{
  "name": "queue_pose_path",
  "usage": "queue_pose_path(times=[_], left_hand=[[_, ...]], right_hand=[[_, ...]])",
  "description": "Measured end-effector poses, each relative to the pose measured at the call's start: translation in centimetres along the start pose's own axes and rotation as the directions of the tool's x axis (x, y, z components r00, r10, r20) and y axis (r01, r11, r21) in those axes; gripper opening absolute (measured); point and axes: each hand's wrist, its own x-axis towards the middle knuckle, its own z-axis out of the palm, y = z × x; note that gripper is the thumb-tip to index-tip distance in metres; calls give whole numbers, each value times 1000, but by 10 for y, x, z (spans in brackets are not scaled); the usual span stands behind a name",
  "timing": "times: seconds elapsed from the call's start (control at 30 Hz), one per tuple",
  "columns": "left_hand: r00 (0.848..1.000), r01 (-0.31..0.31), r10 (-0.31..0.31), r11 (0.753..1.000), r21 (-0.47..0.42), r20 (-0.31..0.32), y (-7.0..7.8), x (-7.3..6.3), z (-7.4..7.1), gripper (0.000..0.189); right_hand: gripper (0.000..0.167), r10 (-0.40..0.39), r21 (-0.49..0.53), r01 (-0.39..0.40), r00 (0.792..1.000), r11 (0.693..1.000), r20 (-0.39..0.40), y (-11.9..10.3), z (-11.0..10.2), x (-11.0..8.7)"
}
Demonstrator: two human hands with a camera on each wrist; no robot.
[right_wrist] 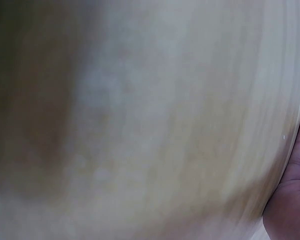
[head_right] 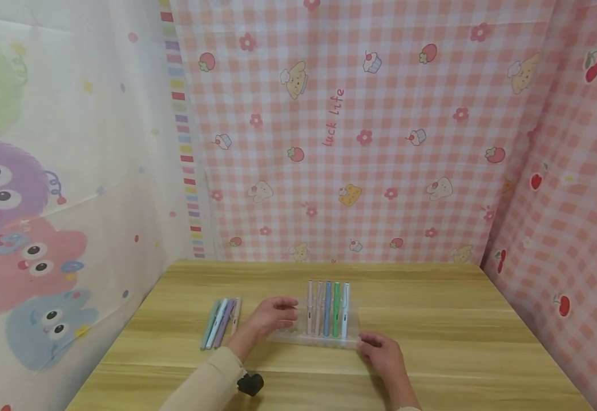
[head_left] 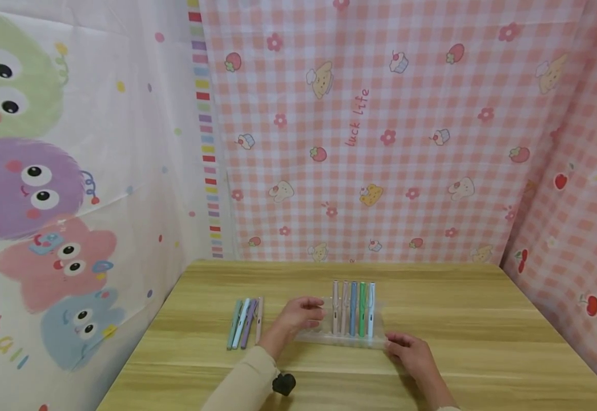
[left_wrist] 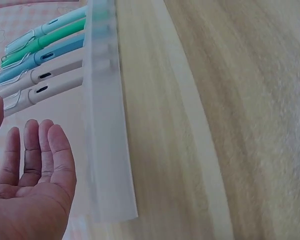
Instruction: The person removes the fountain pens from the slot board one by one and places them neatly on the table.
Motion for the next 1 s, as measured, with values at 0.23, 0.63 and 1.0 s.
queue_pose_path(times=[0.23,0.63,1.0], left_hand=[[999,-32,31,999,-32,-14,-6,-1,6,36],[995,-74,72,997,-21,-68,-16,2,19,33],[990,-83,88,995,47,-110,-19,8,27,31]], right_hand=[[26,-12,3,12,1000,1000,11,0,0,-1],[25,-2,5,2,1000,1000,3,0,0,-2],[25,-9,0,9,1000,1000,13,-1,0,-1]])
